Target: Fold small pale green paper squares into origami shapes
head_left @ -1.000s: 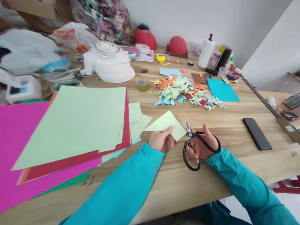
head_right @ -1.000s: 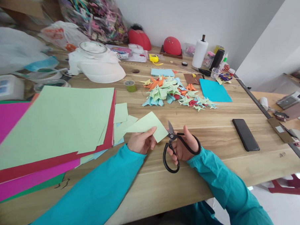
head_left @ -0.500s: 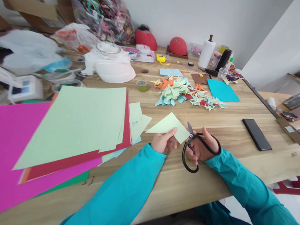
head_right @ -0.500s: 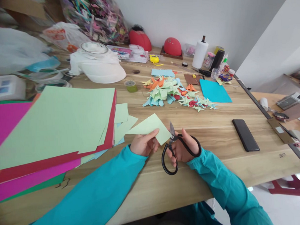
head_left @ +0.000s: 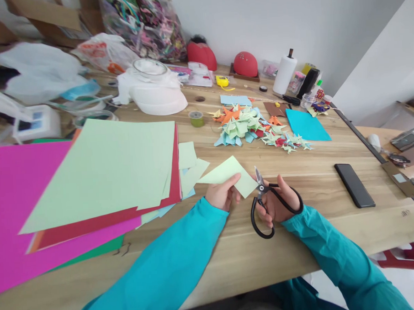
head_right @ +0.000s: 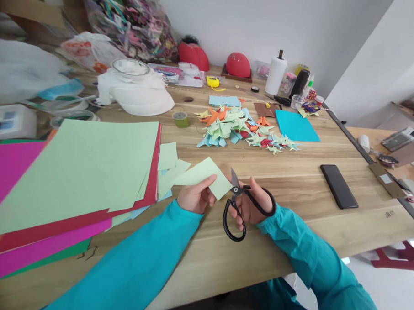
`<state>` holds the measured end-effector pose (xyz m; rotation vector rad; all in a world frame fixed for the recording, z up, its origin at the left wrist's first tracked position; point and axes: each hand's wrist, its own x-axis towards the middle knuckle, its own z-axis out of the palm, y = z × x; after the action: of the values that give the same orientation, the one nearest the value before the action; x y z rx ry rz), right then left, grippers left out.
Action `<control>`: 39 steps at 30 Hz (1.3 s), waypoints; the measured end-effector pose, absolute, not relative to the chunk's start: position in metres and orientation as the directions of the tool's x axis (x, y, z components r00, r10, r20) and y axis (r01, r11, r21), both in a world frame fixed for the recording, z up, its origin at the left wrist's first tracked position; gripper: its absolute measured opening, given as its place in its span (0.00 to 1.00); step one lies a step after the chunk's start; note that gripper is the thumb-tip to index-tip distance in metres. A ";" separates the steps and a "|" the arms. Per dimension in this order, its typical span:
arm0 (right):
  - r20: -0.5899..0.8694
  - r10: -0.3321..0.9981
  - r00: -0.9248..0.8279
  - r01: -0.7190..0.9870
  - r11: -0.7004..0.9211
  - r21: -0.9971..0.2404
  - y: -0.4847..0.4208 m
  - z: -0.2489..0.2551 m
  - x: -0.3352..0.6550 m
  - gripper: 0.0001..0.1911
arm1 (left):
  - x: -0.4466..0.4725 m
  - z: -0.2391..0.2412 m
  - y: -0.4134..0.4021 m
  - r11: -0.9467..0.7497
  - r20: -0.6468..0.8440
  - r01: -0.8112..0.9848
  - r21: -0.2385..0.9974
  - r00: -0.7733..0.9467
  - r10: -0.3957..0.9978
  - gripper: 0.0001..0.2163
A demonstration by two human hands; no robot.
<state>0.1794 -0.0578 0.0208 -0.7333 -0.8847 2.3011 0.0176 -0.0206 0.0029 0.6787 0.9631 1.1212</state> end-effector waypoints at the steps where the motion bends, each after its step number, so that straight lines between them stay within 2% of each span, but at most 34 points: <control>1: -0.284 0.665 -0.691 -0.305 -0.624 -0.719 -0.058 0.021 0.180 0.39 | 0.017 0.003 -0.020 0.319 -0.291 -0.425 0.847 0.131 0.948 0.12; 7: -0.264 0.668 -0.696 -0.343 -0.632 -0.696 -0.056 0.018 0.180 0.40 | 0.017 0.006 -0.020 0.324 -0.282 -0.402 0.857 0.162 0.946 0.13; 13: -0.260 0.647 -0.717 -0.338 -0.648 -0.683 -0.054 0.020 0.184 0.40 | 0.015 0.004 -0.017 0.318 -0.316 -0.435 0.842 0.081 0.945 0.12; 18: -0.227 0.753 -0.617 -0.450 -0.575 -0.683 -0.050 0.030 0.199 0.38 | 0.006 0.000 -0.011 0.290 -0.318 -0.462 0.838 0.018 0.948 0.10; 25: -0.231 0.681 -0.695 -0.310 -0.574 -0.758 -0.057 0.029 0.193 0.40 | 0.007 0.000 -0.010 0.382 -0.395 -0.519 0.764 0.092 0.914 0.11; 30: -0.168 0.676 -0.718 -0.339 -0.550 -0.764 -0.056 0.029 0.194 0.37 | 0.008 0.001 -0.009 0.407 -0.408 -0.514 0.755 0.119 0.905 0.14; 35: -0.194 0.638 -0.745 -0.296 -0.577 -0.761 -0.056 0.030 0.195 0.35 | 0.008 0.003 -0.008 0.377 -0.400 -0.574 0.727 0.093 0.912 0.14; 39: -0.200 0.614 -0.764 -0.280 -0.594 -0.754 -0.056 0.028 0.193 0.33 | 0.008 -0.001 -0.009 0.380 -0.400 -0.533 0.756 0.082 0.913 0.14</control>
<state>0.1929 -0.0562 0.0277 -0.6128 -1.0001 2.3409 0.0078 -0.0086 -0.0005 0.4790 0.9822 1.1426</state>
